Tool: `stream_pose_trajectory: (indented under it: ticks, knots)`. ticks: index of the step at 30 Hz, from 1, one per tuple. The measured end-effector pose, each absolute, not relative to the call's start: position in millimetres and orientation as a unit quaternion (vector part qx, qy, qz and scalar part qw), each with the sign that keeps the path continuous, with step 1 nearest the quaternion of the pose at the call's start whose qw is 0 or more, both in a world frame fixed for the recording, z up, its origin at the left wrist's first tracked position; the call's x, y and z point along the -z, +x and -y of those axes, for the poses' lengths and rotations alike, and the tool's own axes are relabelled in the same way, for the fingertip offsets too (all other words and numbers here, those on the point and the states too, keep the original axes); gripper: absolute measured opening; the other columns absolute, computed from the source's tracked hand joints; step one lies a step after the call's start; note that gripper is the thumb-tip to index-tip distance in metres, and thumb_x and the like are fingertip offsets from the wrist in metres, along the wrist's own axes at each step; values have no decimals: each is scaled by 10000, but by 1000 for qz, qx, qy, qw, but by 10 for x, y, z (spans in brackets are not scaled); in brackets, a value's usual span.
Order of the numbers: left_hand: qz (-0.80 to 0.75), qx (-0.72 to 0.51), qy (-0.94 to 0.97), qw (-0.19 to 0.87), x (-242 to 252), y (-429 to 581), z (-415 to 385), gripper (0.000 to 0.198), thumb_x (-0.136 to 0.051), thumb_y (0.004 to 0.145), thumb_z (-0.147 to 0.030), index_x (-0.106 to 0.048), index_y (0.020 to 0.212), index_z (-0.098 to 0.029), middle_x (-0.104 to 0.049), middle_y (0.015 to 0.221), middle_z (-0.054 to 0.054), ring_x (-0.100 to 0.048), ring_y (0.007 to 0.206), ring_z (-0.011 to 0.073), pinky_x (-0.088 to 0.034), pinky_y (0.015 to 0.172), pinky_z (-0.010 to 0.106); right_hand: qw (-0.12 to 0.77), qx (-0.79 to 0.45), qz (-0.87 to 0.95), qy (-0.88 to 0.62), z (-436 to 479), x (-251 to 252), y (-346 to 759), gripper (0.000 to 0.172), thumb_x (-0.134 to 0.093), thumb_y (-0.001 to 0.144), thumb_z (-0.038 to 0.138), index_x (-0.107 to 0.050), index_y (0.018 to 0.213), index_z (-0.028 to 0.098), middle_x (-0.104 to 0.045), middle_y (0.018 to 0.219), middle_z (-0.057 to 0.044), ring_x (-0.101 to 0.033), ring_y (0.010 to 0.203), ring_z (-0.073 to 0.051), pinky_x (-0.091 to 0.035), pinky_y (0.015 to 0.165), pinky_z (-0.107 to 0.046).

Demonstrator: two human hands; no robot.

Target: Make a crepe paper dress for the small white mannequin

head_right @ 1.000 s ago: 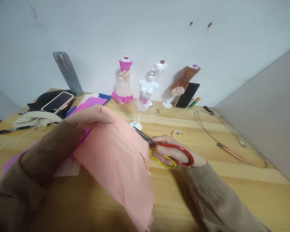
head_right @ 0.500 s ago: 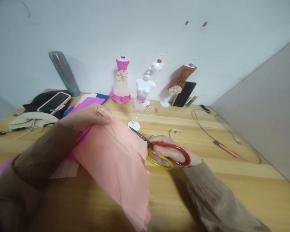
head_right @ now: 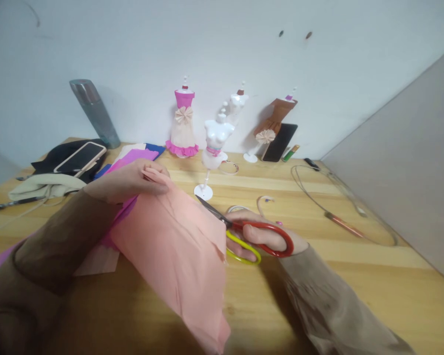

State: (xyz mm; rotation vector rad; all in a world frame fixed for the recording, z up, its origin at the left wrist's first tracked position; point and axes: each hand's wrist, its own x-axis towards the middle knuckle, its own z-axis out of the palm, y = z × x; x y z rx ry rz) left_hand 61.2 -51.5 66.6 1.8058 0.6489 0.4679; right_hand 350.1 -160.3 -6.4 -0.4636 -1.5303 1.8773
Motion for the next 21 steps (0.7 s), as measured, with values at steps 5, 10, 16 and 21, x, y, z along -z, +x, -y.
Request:
stream_pose_trajectory:
  ticks: [5,10,16,21]
  knots:
    - [-269,-191,774,541,-705,648,580,290,-517,715,-128,-256,620,-208,-246,681,-47,-213,612,89,-164,536,268,312,-719,601,-155,1599,39,3473,421,-499,950,505,-617,1086,126,-448,615,36,-345,438,-62,-278,437,-212]
    - [-273,-174,795,512,-738,673,620,294,-529,720,-143,-264,608,-204,-249,666,-48,-224,602,89,-174,529,265,354,-715,585,-150,1601,-3,3395,358,-509,954,452,-596,1154,168,-445,588,54,-323,391,-67,-249,407,-213]
    - [-281,-182,807,486,-770,662,617,251,-589,734,-203,-390,582,-187,-329,623,-50,-311,589,88,-241,541,259,327,-731,583,-138,1585,27,3404,365,-469,972,482,-559,1148,175,-474,593,51,-330,400,-59,-264,412,-192]
    - [-317,-179,817,448,-793,646,607,151,-618,744,-213,-547,619,-169,-465,613,-30,-439,611,102,-313,539,236,338,-759,545,-112,1599,73,3407,358,-465,975,469,-525,1189,188,-430,569,64,-287,386,-59,-241,396,-185]
